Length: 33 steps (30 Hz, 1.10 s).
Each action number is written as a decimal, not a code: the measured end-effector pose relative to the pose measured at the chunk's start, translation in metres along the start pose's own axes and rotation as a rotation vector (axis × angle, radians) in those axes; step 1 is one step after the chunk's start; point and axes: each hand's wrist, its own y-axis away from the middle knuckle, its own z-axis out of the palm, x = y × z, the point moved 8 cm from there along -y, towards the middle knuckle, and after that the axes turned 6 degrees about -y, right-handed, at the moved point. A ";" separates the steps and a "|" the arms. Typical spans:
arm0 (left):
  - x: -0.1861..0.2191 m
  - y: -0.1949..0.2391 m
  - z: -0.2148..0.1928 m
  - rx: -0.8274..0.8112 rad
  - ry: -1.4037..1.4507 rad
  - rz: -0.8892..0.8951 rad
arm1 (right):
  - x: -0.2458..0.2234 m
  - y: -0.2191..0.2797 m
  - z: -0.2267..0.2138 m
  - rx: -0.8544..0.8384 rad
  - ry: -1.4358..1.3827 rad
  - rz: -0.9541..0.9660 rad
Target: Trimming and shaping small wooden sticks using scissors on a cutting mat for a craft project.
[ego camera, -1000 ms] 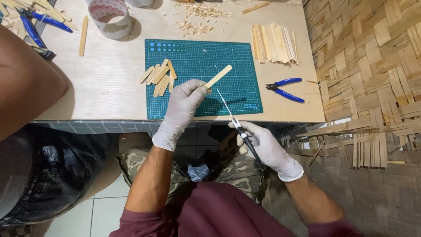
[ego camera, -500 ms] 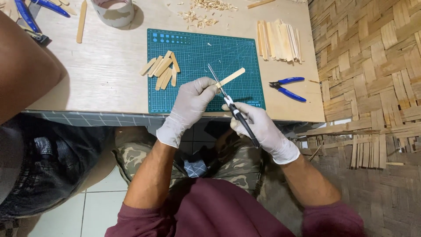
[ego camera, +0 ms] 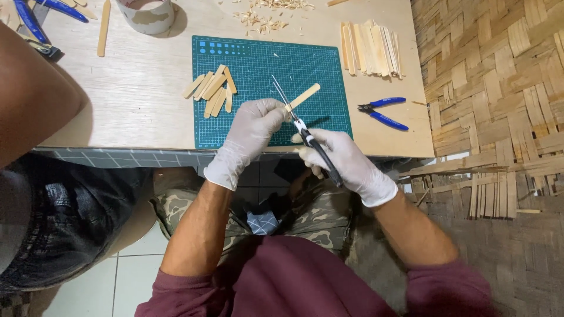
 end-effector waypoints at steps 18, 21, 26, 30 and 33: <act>-0.020 -0.021 0.001 0.059 -0.153 -0.220 | -0.006 0.000 -0.009 0.035 -0.220 0.181; -0.016 -0.021 0.003 0.062 -0.153 -0.246 | -0.008 0.002 -0.008 0.042 -0.234 0.185; -0.009 -0.018 0.005 0.068 -0.110 -0.290 | -0.005 0.004 -0.010 0.061 -0.252 0.206; -0.005 -0.014 0.006 0.070 -0.054 -0.337 | -0.001 0.005 -0.011 0.069 -0.252 0.247; 0.002 -0.011 0.009 0.027 -0.081 -0.369 | 0.000 0.005 -0.010 0.053 -0.239 0.305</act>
